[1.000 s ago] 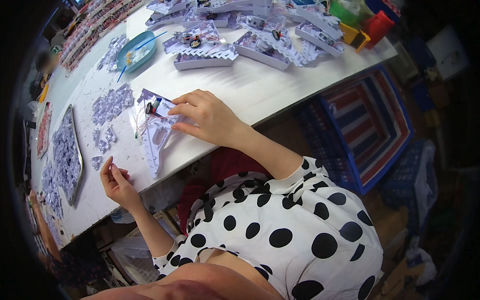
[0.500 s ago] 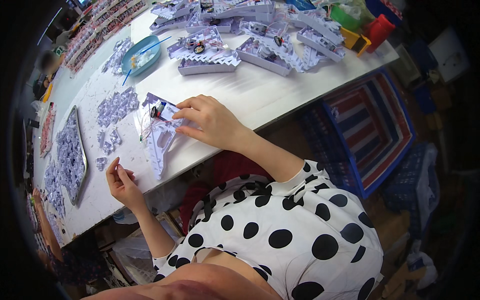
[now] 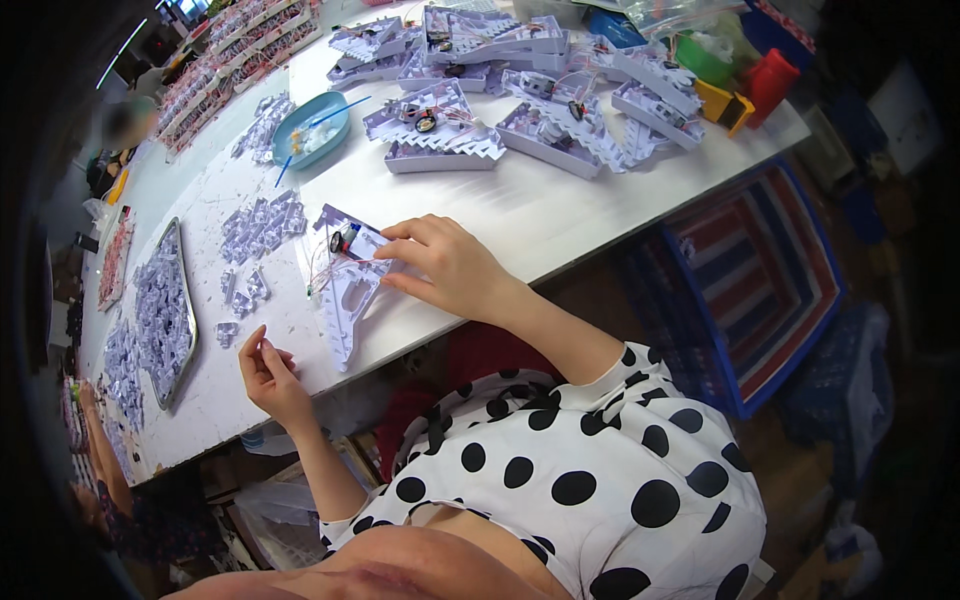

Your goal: The recorder is assembling small white and purple plastic components, inserting a small electronic motor/unit with wires and a circuit board into the plastic housing.

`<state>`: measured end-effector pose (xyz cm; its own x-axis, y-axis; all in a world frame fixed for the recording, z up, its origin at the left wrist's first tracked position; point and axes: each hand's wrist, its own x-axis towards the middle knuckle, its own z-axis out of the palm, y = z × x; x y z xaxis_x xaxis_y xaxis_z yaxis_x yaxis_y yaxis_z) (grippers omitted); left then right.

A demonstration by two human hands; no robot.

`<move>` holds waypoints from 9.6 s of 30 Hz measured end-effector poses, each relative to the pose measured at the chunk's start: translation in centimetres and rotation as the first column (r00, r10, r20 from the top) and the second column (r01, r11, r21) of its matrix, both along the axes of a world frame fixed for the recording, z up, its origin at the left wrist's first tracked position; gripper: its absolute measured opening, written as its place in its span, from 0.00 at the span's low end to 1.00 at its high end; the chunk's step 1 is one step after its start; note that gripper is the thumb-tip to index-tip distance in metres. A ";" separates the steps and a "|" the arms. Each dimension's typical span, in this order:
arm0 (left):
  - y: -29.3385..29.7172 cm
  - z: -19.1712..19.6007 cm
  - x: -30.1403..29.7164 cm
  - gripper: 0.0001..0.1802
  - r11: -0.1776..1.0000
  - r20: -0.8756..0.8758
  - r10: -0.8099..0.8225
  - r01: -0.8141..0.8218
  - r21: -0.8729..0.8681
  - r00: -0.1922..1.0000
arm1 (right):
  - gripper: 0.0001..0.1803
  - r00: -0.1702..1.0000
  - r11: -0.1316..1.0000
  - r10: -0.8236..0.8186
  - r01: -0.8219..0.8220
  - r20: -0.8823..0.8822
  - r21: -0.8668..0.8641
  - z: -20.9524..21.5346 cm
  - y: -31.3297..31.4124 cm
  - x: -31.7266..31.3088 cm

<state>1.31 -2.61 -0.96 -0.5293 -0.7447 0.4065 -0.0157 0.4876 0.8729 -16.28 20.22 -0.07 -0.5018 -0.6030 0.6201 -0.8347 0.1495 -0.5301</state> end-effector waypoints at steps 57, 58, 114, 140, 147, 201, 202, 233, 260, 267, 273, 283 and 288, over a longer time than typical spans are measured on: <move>-0.2 0.0 -0.2 0.10 0.997 -0.062 -0.043 0.039 -0.064 0.997 | 0.12 0.959 0.973 0.051 0.016 -0.280 0.231 2.5 -1.5 1.5; -0.1 0.2 0.0 0.10 0.997 -0.062 -0.038 0.033 -0.067 0.997 | 0.11 0.953 0.977 0.023 0.042 -0.304 0.208 2.3 -1.6 1.6; -0.7 4.3 -10.7 0.15 0.683 0.545 -0.275 0.560 -0.468 0.792 | 0.15 0.948 0.972 -0.133 0.181 -0.288 0.150 -0.1 -0.4 3.1; 0.2 6.0 -10.8 0.08 0.482 0.598 -0.249 0.633 -0.606 0.762 | 0.11 0.974 0.988 -0.086 0.110 -0.211 0.106 -1.3 -0.1 2.6; 0.6 5.5 -11.1 0.07 0.501 0.599 -0.143 0.579 -0.643 0.788 | 0.10 0.974 0.988 -0.090 0.114 -0.207 0.105 -1.2 -0.1 2.7; -0.2 1.8 0.3 0.09 0.960 -0.055 -0.267 0.271 0.071 0.962 | 0.15 0.941 0.983 0.182 -0.176 0.284 -0.046 2.3 -3.3 3.8; -2.4 1.8 0.3 0.10 0.983 0.007 -0.169 0.169 -0.075 0.986 | 0.15 0.941 0.983 0.185 -0.178 0.284 -0.049 2.1 -3.0 3.7; -1.0 2.6 2.2 0.30 0.886 0.313 -0.321 0.400 -0.236 0.894 | 0.18 0.994 0.978 0.063 -0.079 -0.088 -0.194 -1.0 -4.0 5.0; 2.5 1.2 -0.4 0.38 0.854 0.256 -0.483 0.515 -0.075 0.837 | 0.12 0.982 0.998 -0.048 0.053 -0.183 0.020 -0.9 -2.5 4.9; 2.3 1.6 -0.1 0.38 0.842 0.284 -0.476 0.524 -0.126 0.832 | 0.13 0.981 0.991 -0.025 0.050 -0.191 0.125 0.2 -2.4 5.3; -0.2 2.3 0.4 0.35 0.778 0.183 -0.627 0.621 0.094 0.757 | 0.10 0.981 0.992 -0.004 0.027 -0.192 0.121 0.2 -2.5 5.3; -15.2 5.4 -3.1 0.17 0.947 0.273 -0.043 0.126 -0.295 0.961 | 0.11 0.994 0.998 0.022 -0.016 -0.105 0.056 -0.7 -2.3 4.7; -18.2 4.8 -6.1 0.17 0.899 0.429 0.104 0.100 -0.427 0.897 | 0.10 0.992 0.999 -0.011 0.016 -0.125 0.043 -0.9 -2.4 4.8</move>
<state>-4.77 -20.78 3.85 -0.7242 -0.5511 0.4146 -0.3406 0.8086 0.4799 -11.49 17.80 -0.93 -0.4301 -0.6247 0.6517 -0.8918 0.1817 -0.4144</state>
